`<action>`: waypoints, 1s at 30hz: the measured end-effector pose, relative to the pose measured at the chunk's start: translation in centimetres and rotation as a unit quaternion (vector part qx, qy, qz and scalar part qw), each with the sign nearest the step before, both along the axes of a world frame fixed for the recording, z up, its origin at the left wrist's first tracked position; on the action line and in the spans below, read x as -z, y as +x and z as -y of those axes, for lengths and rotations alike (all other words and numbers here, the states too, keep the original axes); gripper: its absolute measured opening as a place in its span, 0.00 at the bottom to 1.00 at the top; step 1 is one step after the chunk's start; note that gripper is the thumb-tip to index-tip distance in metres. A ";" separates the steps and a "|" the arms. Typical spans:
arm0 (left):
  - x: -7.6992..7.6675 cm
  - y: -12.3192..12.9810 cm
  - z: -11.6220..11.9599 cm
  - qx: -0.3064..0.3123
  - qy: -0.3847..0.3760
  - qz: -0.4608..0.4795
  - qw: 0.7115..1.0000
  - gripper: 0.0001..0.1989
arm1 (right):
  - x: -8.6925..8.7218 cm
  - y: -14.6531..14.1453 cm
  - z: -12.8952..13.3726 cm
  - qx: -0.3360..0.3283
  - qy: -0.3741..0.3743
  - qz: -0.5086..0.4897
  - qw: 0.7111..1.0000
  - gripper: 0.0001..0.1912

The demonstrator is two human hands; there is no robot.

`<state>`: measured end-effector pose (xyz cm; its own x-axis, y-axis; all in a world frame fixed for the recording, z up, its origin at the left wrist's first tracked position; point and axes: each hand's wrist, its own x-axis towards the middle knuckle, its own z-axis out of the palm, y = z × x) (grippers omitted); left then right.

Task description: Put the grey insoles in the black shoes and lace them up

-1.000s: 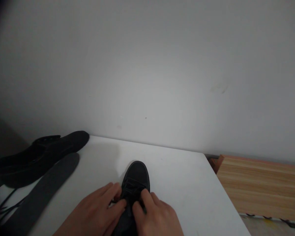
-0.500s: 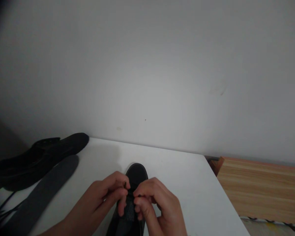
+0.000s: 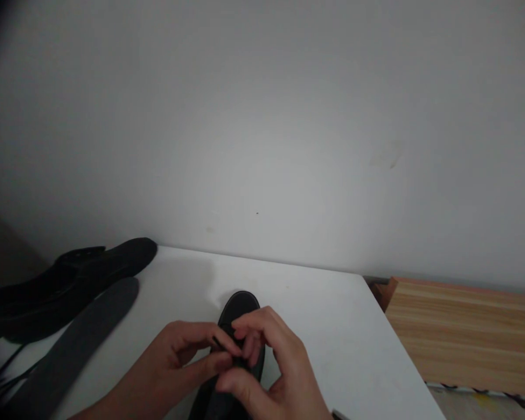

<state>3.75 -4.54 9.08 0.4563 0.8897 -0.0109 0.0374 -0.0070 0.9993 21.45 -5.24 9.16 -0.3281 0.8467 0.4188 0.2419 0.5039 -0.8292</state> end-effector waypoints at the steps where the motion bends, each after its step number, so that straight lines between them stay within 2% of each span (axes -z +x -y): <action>1: 0.0 -0.1 0.1 -0.014 0.015 -0.015 1.000 0.07 | 0.2 0.2 0.1 0.002 -0.002 0.024 1.000 0.10; 4: -0.1 -0.3 0.4 -0.039 0.059 -0.055 0.996 0.07 | 0.7 0.8 0.6 0.016 0.028 0.100 0.994 0.01; 7: 0.0 -0.4 0.4 -0.036 0.051 -0.065 0.996 0.06 | 1.0 1.0 0.9 0.013 0.116 0.126 0.985 0.06; 10: 0.5 -0.6 0.0 -0.022 0.020 -0.049 0.998 0.05 | 1.0 1.1 0.8 0.016 0.244 0.121 0.962 0.08; 13: 1.1 -0.9 -0.2 -0.001 0.042 -0.061 0.997 0.02 | 0.8 1.5 0.4 -0.021 0.303 0.157 0.940 0.04; 14: 1.1 -1.0 -0.2 0.001 0.079 -0.079 0.994 0.01 | 0.7 1.6 0.3 -0.045 0.293 0.167 0.940 0.03; 16: 0.8 -1.2 0.0 -0.005 0.233 -0.111 0.966 0.03 | 0.6 1.8 0.4 -0.059 0.235 0.161 0.957 0.06; 17: 0.5 -1.2 0.2 -0.005 0.332 -0.133 0.934 0.04 | 0.6 1.8 0.6 -0.041 0.191 0.150 0.969 0.08; 19: -0.3 -1.3 0.7 0.013 0.510 -0.189 0.839 0.08 | 0.6 1.6 0.9 0.012 0.086 0.131 0.988 0.11; 20: -0.7 -1.4 1.0 0.022 0.570 -0.219 0.792 0.10 | 0.7 1.4 0.9 0.032 0.035 0.121 0.991 0.13; 21: -1.0 -1.4 1.2 0.025 0.609 -0.247 0.754 0.12 | 0.9 1.2 0.9 0.038 -0.008 0.108 0.993 0.14; 23: -1.3 -1.6 1.4 0.029 0.647 -0.283 0.707 0.13 | 1.4 0.7 0.6 0.012 -0.080 0.083 0.993 0.14; 26: -0.8 -1.8 1.2 0.017 0.669 -0.290 0.684 0.13 | 1.8 0.1 -0.1 -0.011 -0.147 0.034 0.989 0.11; 28: -0.4 -2.1 1.0 -0.015 0.668 -0.271 0.693 0.14 | 1.9 0.0 -0.3 -0.003 -0.161 0.004 0.987 0.11; 30: -0.2 -2.5 1.0 -0.022 0.651 -0.257 0.714 0.15 | 1.8 0.1 -0.3 0.016 -0.165 -0.021 0.986 0.09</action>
